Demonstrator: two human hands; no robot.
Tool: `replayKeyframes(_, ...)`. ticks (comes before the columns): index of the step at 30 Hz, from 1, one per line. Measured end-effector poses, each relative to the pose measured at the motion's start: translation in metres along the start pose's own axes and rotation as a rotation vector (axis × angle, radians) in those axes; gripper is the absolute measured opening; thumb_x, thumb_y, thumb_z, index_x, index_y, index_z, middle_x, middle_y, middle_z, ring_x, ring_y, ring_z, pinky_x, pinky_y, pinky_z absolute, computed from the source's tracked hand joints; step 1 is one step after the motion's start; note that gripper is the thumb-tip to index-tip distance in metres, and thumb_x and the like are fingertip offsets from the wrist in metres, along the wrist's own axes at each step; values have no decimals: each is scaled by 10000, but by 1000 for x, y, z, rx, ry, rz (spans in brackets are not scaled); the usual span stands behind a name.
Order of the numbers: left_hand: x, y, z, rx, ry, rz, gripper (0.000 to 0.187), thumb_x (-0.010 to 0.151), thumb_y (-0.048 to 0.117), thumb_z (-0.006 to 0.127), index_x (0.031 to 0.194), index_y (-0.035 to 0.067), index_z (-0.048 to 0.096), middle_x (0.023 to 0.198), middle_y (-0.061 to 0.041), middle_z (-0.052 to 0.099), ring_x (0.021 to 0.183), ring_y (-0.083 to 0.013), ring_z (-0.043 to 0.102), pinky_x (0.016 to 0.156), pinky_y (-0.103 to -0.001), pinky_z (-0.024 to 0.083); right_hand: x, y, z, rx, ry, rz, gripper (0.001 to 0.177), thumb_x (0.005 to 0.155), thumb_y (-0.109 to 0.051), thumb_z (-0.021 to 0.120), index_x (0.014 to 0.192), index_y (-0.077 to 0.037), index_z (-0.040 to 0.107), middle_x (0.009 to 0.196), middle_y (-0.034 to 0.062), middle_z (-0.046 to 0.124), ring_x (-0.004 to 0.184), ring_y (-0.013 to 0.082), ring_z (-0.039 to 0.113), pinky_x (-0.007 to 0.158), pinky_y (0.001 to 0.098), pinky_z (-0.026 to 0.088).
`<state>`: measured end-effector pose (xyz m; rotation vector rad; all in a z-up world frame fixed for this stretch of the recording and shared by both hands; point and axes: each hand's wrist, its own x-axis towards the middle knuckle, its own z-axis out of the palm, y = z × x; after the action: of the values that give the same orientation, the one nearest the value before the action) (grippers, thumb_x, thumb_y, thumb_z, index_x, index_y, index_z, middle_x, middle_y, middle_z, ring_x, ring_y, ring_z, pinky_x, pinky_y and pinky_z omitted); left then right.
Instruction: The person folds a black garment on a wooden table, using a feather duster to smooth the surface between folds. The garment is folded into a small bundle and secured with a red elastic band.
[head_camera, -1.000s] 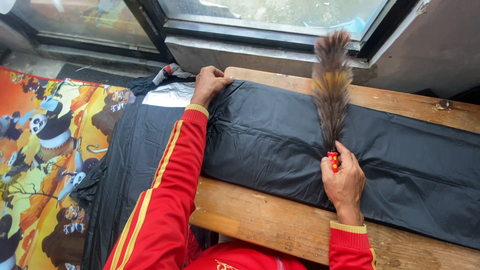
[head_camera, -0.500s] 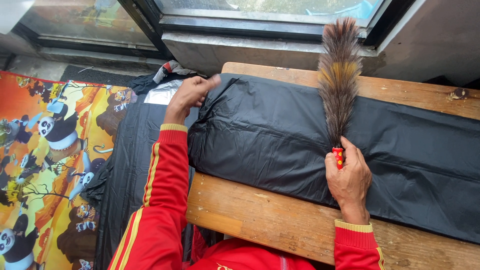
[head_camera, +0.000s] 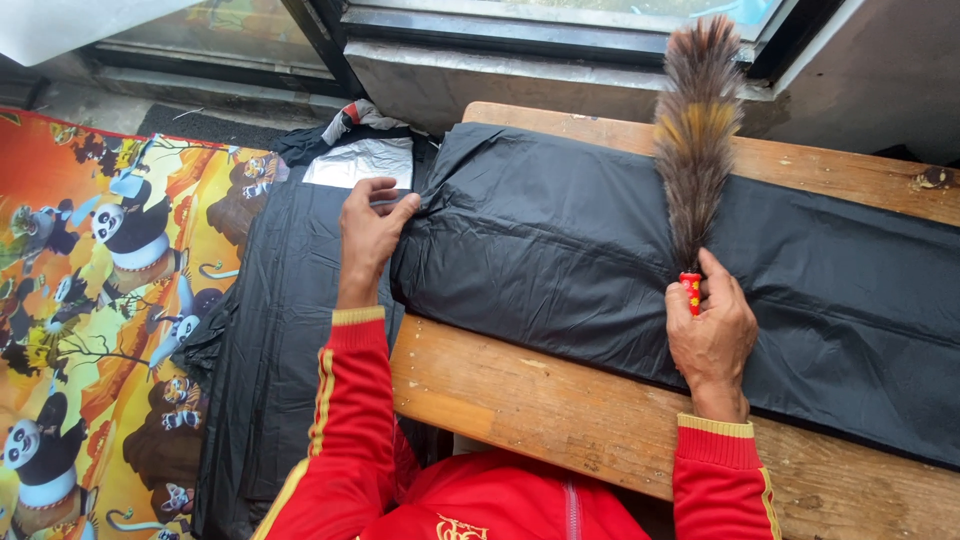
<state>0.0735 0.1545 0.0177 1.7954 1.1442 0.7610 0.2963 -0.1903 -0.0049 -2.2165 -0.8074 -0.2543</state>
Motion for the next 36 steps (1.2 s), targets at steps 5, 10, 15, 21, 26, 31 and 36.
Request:
replayKeyframes(5, -63, 11, -10, 54, -32, -231, 527, 861, 535, 659, 1194, 130, 604, 1053, -102, 689, 992, -296, 650, 796, -425, 536, -17, -26, -21, 68, 77, 26, 478, 868, -122, 674, 1329, -13, 617, 891, 204, 619, 697, 346, 625, 623, 438, 500)
replayKeyframes(10, -95, -20, 9, -52, 72, -100, 331, 807, 248, 699, 1085, 82, 628, 961, -38, 723, 839, -99, 660, 776, -227, 504, -60, -93, -41, 175, -69, 342, 555, 926, -205, 522, 1409, 60, 456, 1050, 203, 638, 655, 252, 574, 640, 371, 477)
replayKeyframes(15, -109, -23, 22, 32, 281, 33, 287, 803, 234, 679, 1061, 108, 655, 931, -31, 710, 826, -156, 652, 778, -288, 505, -97, -134, -25, 137, -422, 222, 567, 895, -222, 478, 1445, -101, 408, 1016, 136, 556, 840, 310, 581, 766, 430, 452)
replayKeyframes(21, -104, -39, 22, 52, 228, 107, 328, 740, 102, 602, 1067, 120, 620, 963, -13, 694, 865, -166, 647, 826, -276, 493, -106, -181, 5, 78, -793, -239, 563, 893, -292, 462, 1427, -140, 372, 979, 76, 572, 647, 375, 611, 511, 551, 478)
replayKeyframes(26, -112, -7, 10, -166, 171, 50, 303, 799, 163, 648, 1089, 85, 613, 916, -22, 685, 814, -106, 590, 744, -275, 496, -99, -175, -6, 437, -682, -248, 521, 878, -205, 518, 1381, -88, 444, 1001, 89, 635, 842, 304, 618, 695, 417, 473)
replayKeyframes(31, -102, -35, 18, -174, 267, -6, 270, 955, 286, 513, 1073, 67, 618, 877, 7, 625, 806, -83, 562, 747, -236, 482, -87, -160, -43, 598, -540, -178, 468, 897, -179, 534, 1345, -50, 489, 1231, 136, 629, 1076, 236, 639, 919, 304, 454)
replayKeyframes(36, -102, -36, 18, -258, 228, -27, 255, 937, 235, 525, 1098, 61, 620, 870, -4, 681, 831, -74, 599, 791, -224, 483, -100, -139, -29, 123, -284, 29, 471, 907, -200, 517, 1366, -94, 505, 969, 52, 625, 766, 265, 623, 610, 413, 481)
